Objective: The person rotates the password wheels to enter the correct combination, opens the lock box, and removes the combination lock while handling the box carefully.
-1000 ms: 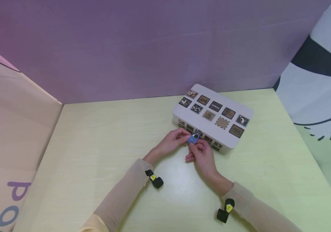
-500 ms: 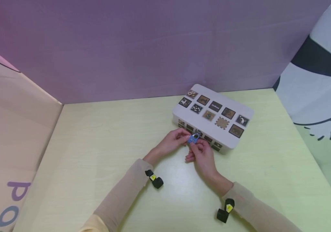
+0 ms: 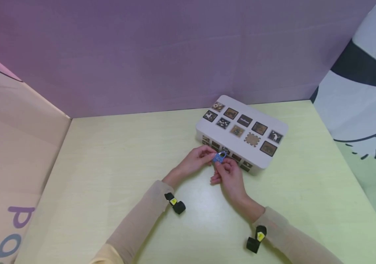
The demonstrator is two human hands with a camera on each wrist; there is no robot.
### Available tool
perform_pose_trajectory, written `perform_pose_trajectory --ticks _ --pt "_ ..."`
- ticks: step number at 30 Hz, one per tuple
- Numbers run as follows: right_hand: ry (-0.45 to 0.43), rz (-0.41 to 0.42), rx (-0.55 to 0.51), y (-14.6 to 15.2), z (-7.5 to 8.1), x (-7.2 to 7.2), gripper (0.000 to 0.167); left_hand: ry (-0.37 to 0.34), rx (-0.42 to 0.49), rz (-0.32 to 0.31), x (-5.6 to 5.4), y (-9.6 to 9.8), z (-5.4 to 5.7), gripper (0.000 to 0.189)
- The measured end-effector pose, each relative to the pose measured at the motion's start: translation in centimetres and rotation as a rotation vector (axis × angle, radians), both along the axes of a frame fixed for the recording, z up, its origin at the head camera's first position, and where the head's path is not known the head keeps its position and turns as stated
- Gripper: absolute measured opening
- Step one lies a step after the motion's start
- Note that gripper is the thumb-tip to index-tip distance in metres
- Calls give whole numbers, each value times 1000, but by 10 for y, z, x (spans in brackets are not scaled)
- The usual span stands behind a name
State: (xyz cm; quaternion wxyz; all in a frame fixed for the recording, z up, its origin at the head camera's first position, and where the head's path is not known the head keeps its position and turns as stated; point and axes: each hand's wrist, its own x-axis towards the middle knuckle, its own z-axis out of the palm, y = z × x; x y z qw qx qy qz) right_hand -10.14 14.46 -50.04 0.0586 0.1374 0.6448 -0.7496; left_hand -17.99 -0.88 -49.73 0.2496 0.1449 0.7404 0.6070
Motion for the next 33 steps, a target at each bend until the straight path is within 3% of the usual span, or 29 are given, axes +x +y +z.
perform_pose_trajectory --ticks 12,33 --pt "25 27 11 2 0 0 24 -41 49 16 -1 0 0 23" --pt "5 34 -11 3 -1 0 23 -43 59 3 -1 0 0 24"
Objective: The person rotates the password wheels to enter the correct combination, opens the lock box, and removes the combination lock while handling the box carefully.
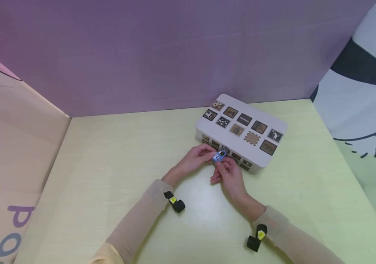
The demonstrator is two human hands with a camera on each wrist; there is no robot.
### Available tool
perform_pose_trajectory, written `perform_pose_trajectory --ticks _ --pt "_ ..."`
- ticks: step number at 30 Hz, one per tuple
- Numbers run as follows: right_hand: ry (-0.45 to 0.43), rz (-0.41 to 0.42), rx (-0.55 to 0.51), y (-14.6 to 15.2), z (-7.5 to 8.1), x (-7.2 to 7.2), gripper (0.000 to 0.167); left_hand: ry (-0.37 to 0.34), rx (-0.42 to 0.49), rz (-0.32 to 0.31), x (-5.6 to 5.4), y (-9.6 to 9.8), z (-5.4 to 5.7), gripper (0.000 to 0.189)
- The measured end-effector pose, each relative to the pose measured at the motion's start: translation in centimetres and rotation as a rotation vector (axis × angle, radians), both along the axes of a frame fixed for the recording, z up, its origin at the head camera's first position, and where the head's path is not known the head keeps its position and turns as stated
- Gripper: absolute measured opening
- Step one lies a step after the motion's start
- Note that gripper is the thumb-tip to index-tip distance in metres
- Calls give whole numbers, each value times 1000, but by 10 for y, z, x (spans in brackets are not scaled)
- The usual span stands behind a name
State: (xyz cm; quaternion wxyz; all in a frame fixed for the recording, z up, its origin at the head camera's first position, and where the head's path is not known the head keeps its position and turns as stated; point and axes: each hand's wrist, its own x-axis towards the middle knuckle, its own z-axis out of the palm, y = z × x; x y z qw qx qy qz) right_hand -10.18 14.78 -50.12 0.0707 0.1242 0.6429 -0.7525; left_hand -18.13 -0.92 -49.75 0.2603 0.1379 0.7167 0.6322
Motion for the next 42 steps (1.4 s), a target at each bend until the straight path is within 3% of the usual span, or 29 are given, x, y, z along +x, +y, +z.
perform_pose_trajectory --ticks 25,37,42 --pt "-2 -23 -29 3 0 2 25 30 -23 47 1 3 1 22" --pt "-41 -117 -99 1 1 1 34 56 -60 80 4 6 0 21" --pt "-82 -179 -155 -2 4 -2 35 61 -71 121 5 9 0 21"
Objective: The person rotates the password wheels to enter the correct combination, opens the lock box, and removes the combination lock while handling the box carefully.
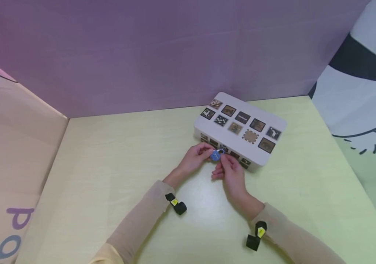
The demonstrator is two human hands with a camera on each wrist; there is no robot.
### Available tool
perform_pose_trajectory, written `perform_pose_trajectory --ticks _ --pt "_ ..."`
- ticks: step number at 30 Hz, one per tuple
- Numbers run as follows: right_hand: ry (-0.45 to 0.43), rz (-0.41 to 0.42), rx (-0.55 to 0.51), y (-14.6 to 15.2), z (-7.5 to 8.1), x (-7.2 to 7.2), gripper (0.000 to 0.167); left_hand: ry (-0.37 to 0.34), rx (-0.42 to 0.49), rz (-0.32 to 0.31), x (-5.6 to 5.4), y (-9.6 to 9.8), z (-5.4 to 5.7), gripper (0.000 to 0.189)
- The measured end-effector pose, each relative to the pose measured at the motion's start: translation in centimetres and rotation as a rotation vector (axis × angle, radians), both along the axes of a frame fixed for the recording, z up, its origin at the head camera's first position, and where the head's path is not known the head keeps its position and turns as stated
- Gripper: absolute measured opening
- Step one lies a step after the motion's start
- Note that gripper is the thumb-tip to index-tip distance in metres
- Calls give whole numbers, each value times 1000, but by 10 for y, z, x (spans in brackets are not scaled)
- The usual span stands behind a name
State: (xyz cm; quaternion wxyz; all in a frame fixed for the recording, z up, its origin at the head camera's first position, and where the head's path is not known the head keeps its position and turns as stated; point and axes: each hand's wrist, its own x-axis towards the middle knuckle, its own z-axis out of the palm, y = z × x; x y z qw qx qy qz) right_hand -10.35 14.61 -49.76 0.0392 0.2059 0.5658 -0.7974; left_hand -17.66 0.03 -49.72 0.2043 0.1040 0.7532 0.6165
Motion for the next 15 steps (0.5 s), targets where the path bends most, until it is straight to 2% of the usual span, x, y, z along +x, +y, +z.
perform_pose_trajectory --ticks 8,15 --pt "-53 -79 -68 -3 4 -3 33 11 12 93 2 6 -3 21" --pt "-45 -74 -72 -2 5 -3 30 1 73 166 3 7 -2 24"
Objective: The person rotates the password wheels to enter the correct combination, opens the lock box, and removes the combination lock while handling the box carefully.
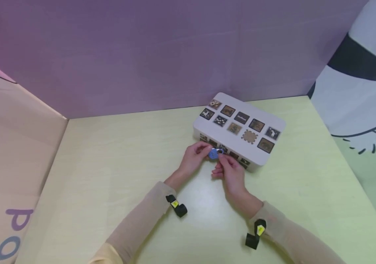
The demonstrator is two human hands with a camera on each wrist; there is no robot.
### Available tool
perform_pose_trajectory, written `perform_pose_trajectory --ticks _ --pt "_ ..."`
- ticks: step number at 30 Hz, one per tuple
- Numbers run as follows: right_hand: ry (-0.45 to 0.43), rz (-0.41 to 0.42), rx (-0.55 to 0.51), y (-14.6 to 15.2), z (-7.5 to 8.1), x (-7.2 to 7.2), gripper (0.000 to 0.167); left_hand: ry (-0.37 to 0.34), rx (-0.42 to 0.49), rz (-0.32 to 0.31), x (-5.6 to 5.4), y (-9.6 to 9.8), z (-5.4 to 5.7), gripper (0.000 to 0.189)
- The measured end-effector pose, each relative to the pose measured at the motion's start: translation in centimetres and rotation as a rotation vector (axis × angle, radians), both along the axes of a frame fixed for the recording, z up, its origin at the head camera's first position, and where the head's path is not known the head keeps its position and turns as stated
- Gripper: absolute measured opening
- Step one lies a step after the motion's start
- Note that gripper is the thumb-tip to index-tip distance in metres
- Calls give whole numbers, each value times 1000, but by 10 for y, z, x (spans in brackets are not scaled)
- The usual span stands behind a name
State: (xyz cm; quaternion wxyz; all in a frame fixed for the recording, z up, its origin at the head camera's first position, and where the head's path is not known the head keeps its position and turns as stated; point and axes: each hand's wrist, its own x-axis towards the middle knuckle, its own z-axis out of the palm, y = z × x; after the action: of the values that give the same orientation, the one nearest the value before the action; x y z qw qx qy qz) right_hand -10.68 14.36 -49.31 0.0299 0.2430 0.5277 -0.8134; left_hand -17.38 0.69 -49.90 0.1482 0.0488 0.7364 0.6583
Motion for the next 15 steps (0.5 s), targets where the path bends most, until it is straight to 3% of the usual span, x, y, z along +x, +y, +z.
perform_pose_trajectory --ticks 3,7,10,15 --pt "4 2 0 0 -1 0 27 6 3 25 1 0 1 25" --pt "5 9 -6 0 -2 0 27 69 -45 36 4 -2 4 24" --pt "-1 19 -19 2 -1 0 29 150 -115 -14 6 -7 6 21" --pt "-10 24 -35 4 -1 0 29 313 -225 -162 5 -15 10 31"
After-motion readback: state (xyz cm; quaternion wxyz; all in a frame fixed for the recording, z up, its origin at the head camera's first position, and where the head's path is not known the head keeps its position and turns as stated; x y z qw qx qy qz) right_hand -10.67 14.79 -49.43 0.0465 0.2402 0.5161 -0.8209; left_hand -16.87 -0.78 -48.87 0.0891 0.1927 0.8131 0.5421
